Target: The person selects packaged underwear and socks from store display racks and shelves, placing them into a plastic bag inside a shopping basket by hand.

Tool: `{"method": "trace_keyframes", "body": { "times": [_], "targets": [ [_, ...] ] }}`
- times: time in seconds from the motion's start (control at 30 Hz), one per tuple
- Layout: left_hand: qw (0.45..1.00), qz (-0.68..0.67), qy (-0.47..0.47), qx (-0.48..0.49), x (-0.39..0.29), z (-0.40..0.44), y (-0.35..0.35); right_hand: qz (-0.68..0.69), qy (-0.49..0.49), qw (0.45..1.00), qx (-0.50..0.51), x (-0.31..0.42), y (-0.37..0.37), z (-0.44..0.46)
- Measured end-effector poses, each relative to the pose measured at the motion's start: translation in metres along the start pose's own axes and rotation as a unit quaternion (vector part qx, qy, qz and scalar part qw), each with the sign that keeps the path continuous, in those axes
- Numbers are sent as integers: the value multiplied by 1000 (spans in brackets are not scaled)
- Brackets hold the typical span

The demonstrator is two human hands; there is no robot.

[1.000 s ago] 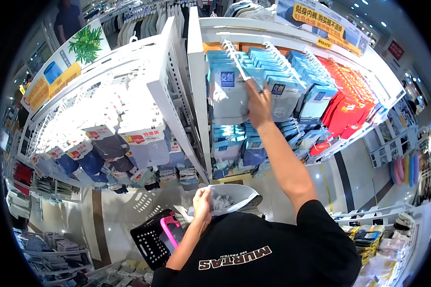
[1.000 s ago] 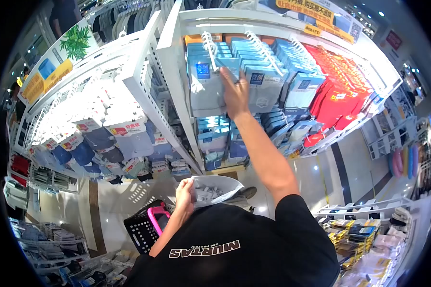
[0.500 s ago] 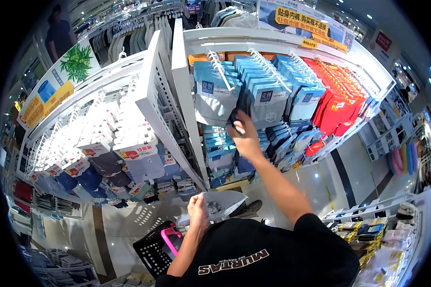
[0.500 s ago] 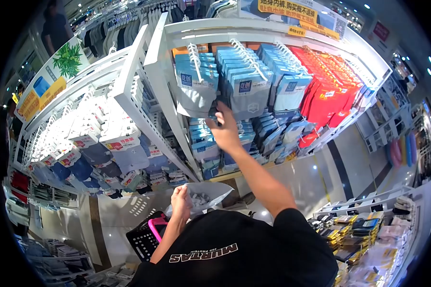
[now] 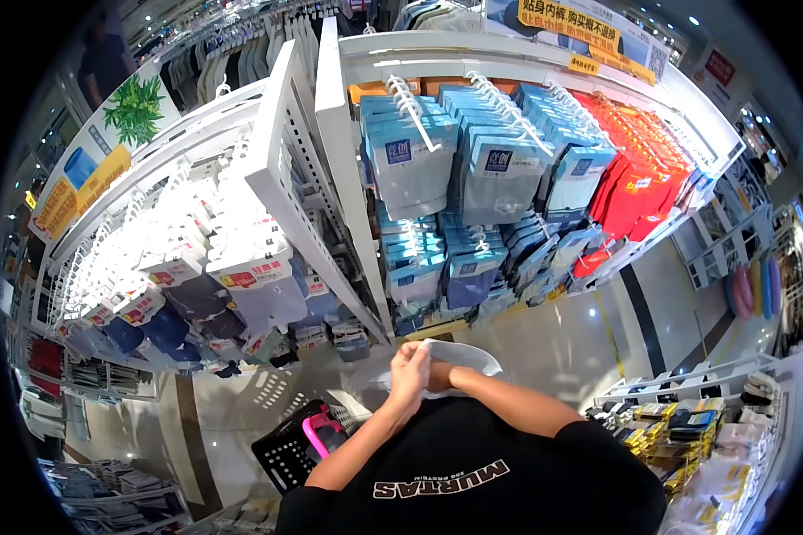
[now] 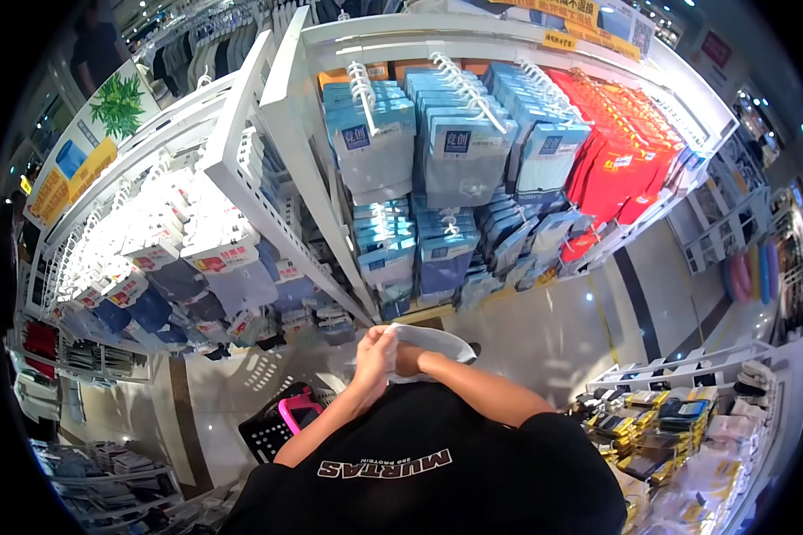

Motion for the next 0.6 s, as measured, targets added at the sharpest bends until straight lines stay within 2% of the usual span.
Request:
{"method": "trace_keyframes", "body": {
  "times": [0.1, 0.13, 0.27, 0.37, 0.43, 0.47, 0.6],
  "targets": [
    [999, 3, 13, 43, 6, -12, -28, 54, -17, 996, -70, -3, 2, -13],
    [996, 12, 34, 83, 4, -18, -32, 70, -19, 993, -91, -4, 3, -16],
    [998, 6, 21, 67, 4, -23, -45, 135, -19, 974, -179, -14, 7, -25],
    [992, 8, 66, 108, 10, -27, -42, 188, -14, 949, -253, -28, 8, -28],
    [994, 19, 56, 88, 12, -24, -41, 221, -7, 926, -305, -34, 11, -29],
    [996, 32, 44, 71, 13, -22, -42, 212, -14, 929, -303, -37, 10, -31],
    [989, 52, 73, 117, 13, -26, -51, 190, -33, 932, -307, -31, 21, -41]
  ]
}}
Point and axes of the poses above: each hand's wrist, its own z-axis towards the middle knuckle, its own y-axis out of the back of the hand, x = y × z, the point moved 8 cm from there along z, towards the middle knuckle, and after that the axes turned 4 degrees about -x, right-handed, at the moved point
